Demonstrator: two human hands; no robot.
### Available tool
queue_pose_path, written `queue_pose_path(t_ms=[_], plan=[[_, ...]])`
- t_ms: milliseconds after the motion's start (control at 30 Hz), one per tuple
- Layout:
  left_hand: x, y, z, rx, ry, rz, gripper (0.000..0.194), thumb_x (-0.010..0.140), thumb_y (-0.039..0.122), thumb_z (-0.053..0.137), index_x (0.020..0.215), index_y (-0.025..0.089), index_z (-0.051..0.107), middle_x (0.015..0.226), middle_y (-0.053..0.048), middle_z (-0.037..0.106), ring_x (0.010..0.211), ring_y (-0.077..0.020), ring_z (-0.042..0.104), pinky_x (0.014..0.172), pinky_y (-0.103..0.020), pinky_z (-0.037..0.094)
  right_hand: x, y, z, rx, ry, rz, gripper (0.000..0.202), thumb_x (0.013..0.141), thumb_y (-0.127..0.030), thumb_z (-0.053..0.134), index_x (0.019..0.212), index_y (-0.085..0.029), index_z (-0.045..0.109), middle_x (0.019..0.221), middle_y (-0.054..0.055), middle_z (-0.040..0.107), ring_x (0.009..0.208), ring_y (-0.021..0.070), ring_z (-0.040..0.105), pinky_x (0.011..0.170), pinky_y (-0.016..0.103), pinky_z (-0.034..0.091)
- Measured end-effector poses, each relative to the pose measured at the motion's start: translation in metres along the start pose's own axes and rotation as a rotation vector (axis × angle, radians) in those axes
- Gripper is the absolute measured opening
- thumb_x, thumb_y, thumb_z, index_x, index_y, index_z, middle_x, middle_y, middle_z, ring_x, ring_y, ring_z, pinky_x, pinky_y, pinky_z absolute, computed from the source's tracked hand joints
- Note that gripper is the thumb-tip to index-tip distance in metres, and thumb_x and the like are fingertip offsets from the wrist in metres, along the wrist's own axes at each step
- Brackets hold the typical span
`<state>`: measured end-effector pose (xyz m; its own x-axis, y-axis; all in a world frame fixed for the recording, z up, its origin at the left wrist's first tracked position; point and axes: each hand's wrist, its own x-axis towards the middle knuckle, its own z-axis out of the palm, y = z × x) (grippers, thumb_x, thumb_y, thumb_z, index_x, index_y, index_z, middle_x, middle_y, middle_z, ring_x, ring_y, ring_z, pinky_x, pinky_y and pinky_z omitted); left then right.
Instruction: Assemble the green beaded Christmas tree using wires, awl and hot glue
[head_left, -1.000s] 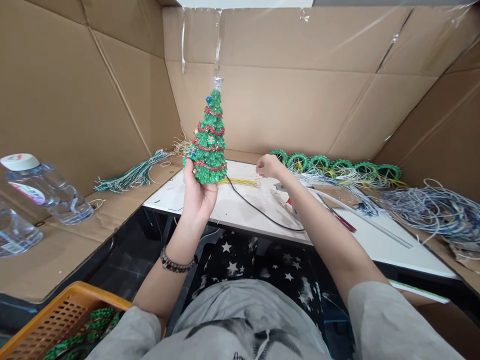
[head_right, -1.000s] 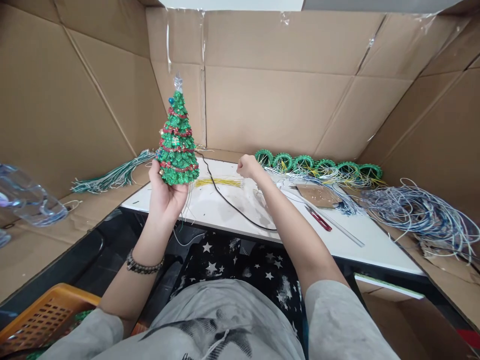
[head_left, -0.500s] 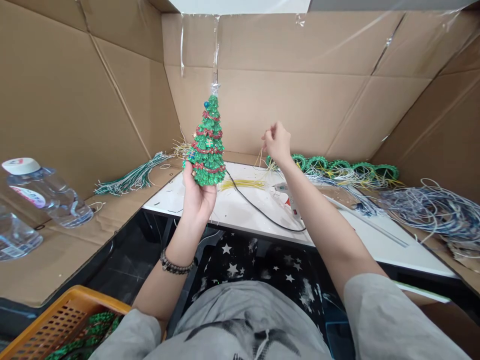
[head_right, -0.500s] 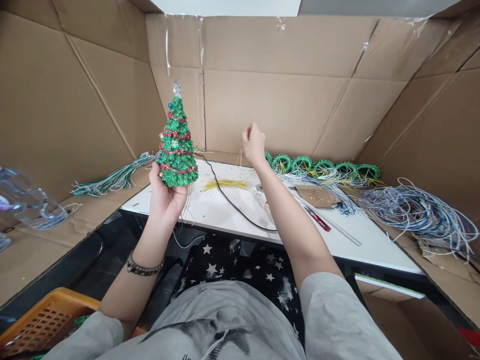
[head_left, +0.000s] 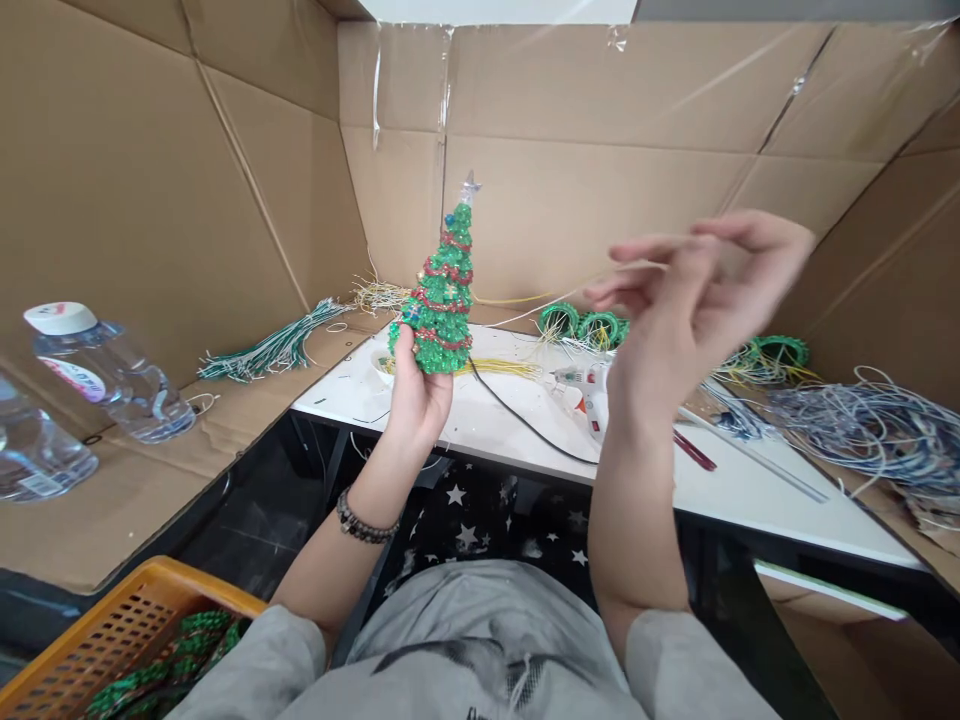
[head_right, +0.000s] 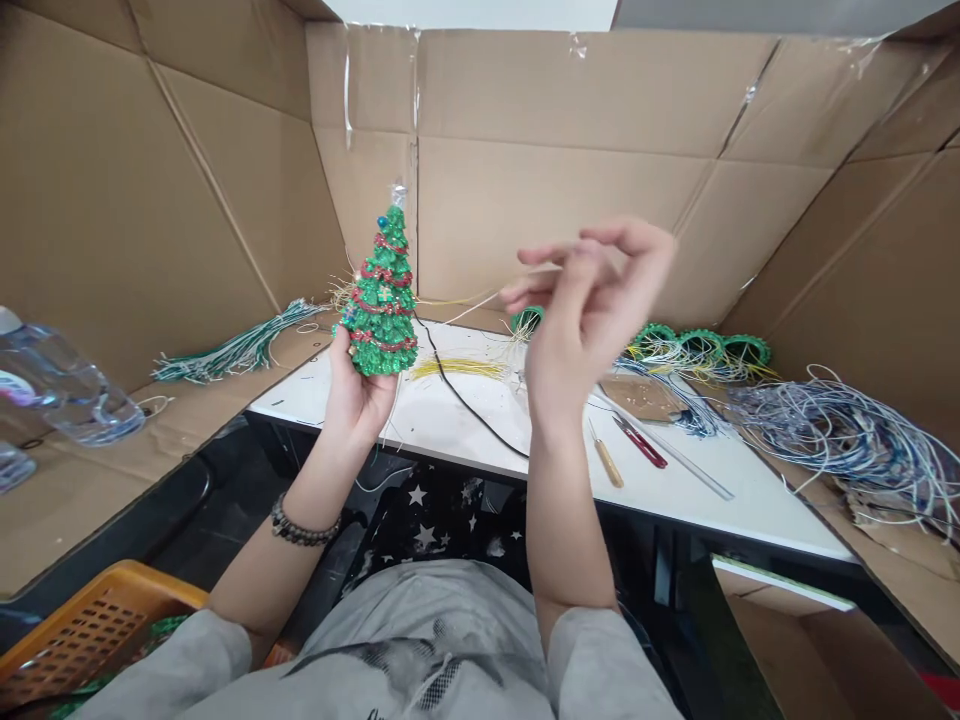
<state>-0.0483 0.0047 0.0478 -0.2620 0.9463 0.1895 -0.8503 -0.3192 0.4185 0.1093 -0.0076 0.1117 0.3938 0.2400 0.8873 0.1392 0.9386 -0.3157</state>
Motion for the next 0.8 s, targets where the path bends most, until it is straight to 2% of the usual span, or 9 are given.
queue_pose_path(t_ms=[100, 200, 333, 433, 500, 600, 667, 800], plan=[[-0.003, -0.009, -0.001, 0.006, -0.002, -0.019, 0.035, 0.103, 0.030, 0.046, 0.130, 0.020, 0.065, 0.118, -0.005, 0.077, 0.109, -0.0146, 0.071, 0.098, -0.024, 0.054, -0.025, -0.037, -0.011, 0.013, 0.148, -0.095, 0.007, 0.102, -0.022, 0.047, 0.097, -0.027, 0.048, 0.076, -0.006, 0.059, 0.065, 0.0079, 0.069, 0.052, 0.021, 0.053], [-0.005, -0.018, -0.002, 0.006, -0.016, -0.054, 0.035, 0.102, 0.032, 0.047, 0.130, 0.020, 0.066, 0.117, -0.006, 0.077, 0.105, -0.0144, 0.072, 0.097, -0.025, 0.055, -0.049, -0.051, -0.018, 0.027, 0.206, -0.057, 0.006, 0.100, -0.025, 0.051, 0.098, -0.028, 0.056, 0.072, -0.006, 0.055, 0.062, 0.0076, 0.065, 0.051, 0.022, 0.051], [-0.008, -0.026, -0.003, 0.017, -0.039, -0.093, 0.033, 0.102, 0.032, 0.048, 0.127, 0.020, 0.067, 0.120, -0.005, 0.076, 0.106, -0.0140, 0.071, 0.097, -0.025, 0.055, -0.075, -0.047, -0.024, 0.080, 0.132, -0.052, 0.010, 0.098, -0.029, 0.058, 0.105, -0.024, 0.062, 0.075, -0.003, 0.060, 0.059, 0.0081, 0.063, 0.048, 0.022, 0.050], [-0.011, -0.029, -0.003, 0.034, -0.030, -0.108, 0.033, 0.103, 0.031, 0.048, 0.127, 0.021, 0.067, 0.123, -0.004, 0.075, 0.113, -0.0141, 0.069, 0.101, -0.026, 0.053, -0.086, -0.047, -0.027, 0.078, 0.057, -0.035, 0.013, 0.097, -0.024, 0.059, 0.108, -0.021, 0.065, 0.076, -0.003, 0.062, 0.060, 0.0070, 0.063, 0.048, 0.021, 0.049], [-0.013, -0.030, -0.002, 0.049, -0.025, -0.122, 0.032, 0.102, 0.030, 0.048, 0.127, 0.021, 0.067, 0.124, -0.004, 0.075, 0.116, -0.0143, 0.068, 0.102, -0.026, 0.052, -0.089, -0.050, -0.028, 0.062, 0.054, -0.058, 0.015, 0.097, -0.021, 0.059, 0.108, -0.020, 0.068, 0.076, -0.002, 0.064, 0.061, 0.0072, 0.063, 0.049, 0.021, 0.050], [-0.015, -0.031, -0.001, 0.064, -0.016, -0.139, 0.031, 0.102, 0.030, 0.049, 0.124, 0.021, 0.068, 0.122, -0.005, 0.075, 0.112, -0.0136, 0.069, 0.101, -0.024, 0.052, -0.090, -0.056, -0.026, 0.051, 0.082, -0.156, 0.017, 0.098, -0.021, 0.056, 0.108, -0.021, 0.070, 0.077, -0.001, 0.068, 0.057, 0.0073, 0.062, 0.043, 0.021, 0.049], [-0.016, -0.032, -0.001, 0.063, -0.020, -0.143, 0.030, 0.102, 0.030, 0.050, 0.123, 0.021, 0.069, 0.119, -0.004, 0.076, 0.105, -0.0126, 0.071, 0.098, -0.023, 0.053, -0.089, -0.056, -0.023, 0.049, 0.145, -0.191, 0.019, 0.099, -0.024, 0.054, 0.106, -0.026, 0.072, 0.074, -0.002, 0.067, 0.054, 0.0079, 0.061, 0.038, 0.021, 0.047], [-0.018, -0.033, 0.000, 0.063, -0.017, -0.186, 0.031, 0.102, 0.031, 0.050, 0.125, 0.021, 0.068, 0.112, -0.003, 0.078, 0.092, -0.0114, 0.073, 0.093, -0.023, 0.054, -0.087, -0.043, -0.015, 0.015, 0.233, -0.205, 0.020, 0.099, -0.028, 0.053, 0.104, -0.034, 0.072, 0.073, -0.001, 0.065, 0.057, 0.0113, 0.062, 0.039, 0.024, 0.050]])
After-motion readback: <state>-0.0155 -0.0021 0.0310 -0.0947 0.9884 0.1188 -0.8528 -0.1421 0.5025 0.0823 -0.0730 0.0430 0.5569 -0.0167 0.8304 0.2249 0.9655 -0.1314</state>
